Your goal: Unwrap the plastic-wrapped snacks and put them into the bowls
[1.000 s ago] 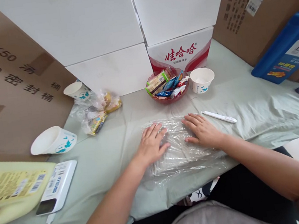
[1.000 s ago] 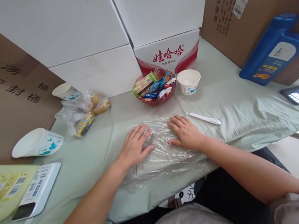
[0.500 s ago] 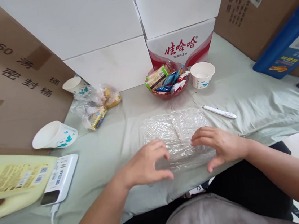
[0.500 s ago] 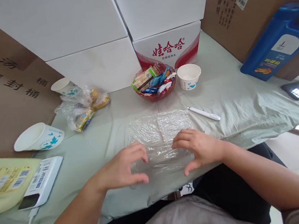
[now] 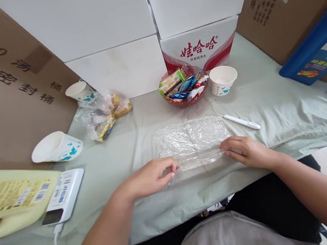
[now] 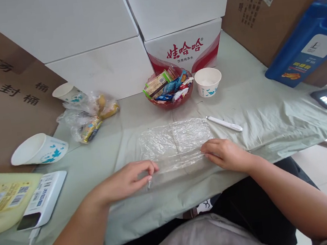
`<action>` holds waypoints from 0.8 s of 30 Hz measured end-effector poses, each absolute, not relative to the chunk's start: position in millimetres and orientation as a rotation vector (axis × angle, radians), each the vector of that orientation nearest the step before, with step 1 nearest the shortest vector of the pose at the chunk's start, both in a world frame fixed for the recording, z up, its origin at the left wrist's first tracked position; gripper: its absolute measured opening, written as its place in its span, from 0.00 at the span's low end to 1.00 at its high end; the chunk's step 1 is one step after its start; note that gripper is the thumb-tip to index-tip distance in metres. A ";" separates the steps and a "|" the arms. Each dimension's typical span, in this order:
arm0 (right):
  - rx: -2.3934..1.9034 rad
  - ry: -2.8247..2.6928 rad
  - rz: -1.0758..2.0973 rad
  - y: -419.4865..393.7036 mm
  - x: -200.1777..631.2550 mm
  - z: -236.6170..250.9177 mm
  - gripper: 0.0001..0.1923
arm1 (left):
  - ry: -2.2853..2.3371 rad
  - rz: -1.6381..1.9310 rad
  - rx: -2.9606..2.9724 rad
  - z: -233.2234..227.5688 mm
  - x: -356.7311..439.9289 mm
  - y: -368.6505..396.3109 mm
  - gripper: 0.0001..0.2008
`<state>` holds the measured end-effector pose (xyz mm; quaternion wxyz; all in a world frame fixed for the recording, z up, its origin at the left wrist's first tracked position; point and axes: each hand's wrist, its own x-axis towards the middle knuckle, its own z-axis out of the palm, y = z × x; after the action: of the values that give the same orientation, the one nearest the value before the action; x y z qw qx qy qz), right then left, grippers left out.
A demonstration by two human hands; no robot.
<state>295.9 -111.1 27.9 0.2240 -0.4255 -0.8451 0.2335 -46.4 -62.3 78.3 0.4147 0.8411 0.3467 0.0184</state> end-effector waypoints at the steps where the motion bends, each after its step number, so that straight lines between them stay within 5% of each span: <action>1: -1.237 -2.275 0.676 -109.3 297.1 26.4 0.13 | 0.888 0.061 1.962 76.5 -49.6 -56.7 0.03; 7: -1.509 -1.802 0.999 -97.8 299.8 12.7 0.20 | 1.067 0.237 1.343 51.4 -50.9 -34.0 0.22; 13: -1.443 -1.947 0.720 -100.1 299.7 18.0 0.35 | 1.093 0.299 1.236 53.1 -54.6 -28.6 0.35; 19: -1.532 -1.981 0.547 -100.0 295.9 15.0 0.15 | 1.163 0.322 1.522 52.3 -53.1 -30.8 0.18; 24: -1.574 -1.889 0.461 -97.8 299.6 11.5 0.14 | 1.248 0.501 1.397 43.7 -47.2 -29.6 0.17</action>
<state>299.6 -97.8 11.5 0.3145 -0.5972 -0.7169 0.1748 -47.2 -29.6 43.7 0.5657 0.5942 0.5306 0.2132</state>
